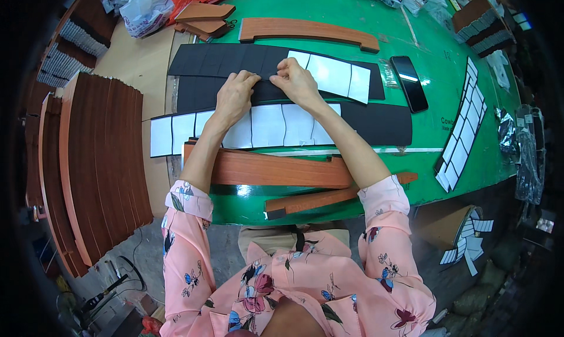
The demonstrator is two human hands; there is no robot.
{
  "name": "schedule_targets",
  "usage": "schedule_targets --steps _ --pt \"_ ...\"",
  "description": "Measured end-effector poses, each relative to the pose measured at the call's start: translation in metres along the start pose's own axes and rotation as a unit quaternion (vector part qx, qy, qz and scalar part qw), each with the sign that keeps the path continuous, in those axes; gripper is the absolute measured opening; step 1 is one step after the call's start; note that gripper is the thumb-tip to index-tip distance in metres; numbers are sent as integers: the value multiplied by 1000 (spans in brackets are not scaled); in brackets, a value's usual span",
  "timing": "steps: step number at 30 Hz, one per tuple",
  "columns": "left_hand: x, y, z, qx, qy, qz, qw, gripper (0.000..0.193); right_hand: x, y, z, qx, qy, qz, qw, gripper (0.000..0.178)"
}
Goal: Attaching black adhesive-backed foam strips to the ends of long wooden furniture components.
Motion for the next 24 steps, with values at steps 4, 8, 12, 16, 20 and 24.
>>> schedule_targets --steps 4,8,12,16,20,24 --pt "-3 4 3 -7 -4 6 1000 40 9 7 -6 -65 -69 170 981 32" --pt "-8 4 6 -10 -1 4 1000 44 26 0 8 -138 -166 138 967 33" --pt "-2 -10 4 80 -69 106 989 50 45 -25 39 -71 -125 -105 984 30" --pt "-33 -68 17 -34 -36 172 984 24 57 -53 95 0 -70 -218 974 30" --pt "-105 -100 66 11 -58 320 946 21 64 -69 157 14 -86 -237 968 30" --pt "-150 -104 121 6 -96 421 902 11 55 -71 223 72 -72 -323 941 28"
Point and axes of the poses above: each hand's wrist, its own z-axis away from the middle knuckle, its own y-axis out of the palm, x = y × z, the point moved 3 cm from there along -z, towards the middle knuckle, and after that the axes turned 5 degrees about -z, right-handed, at the moved point
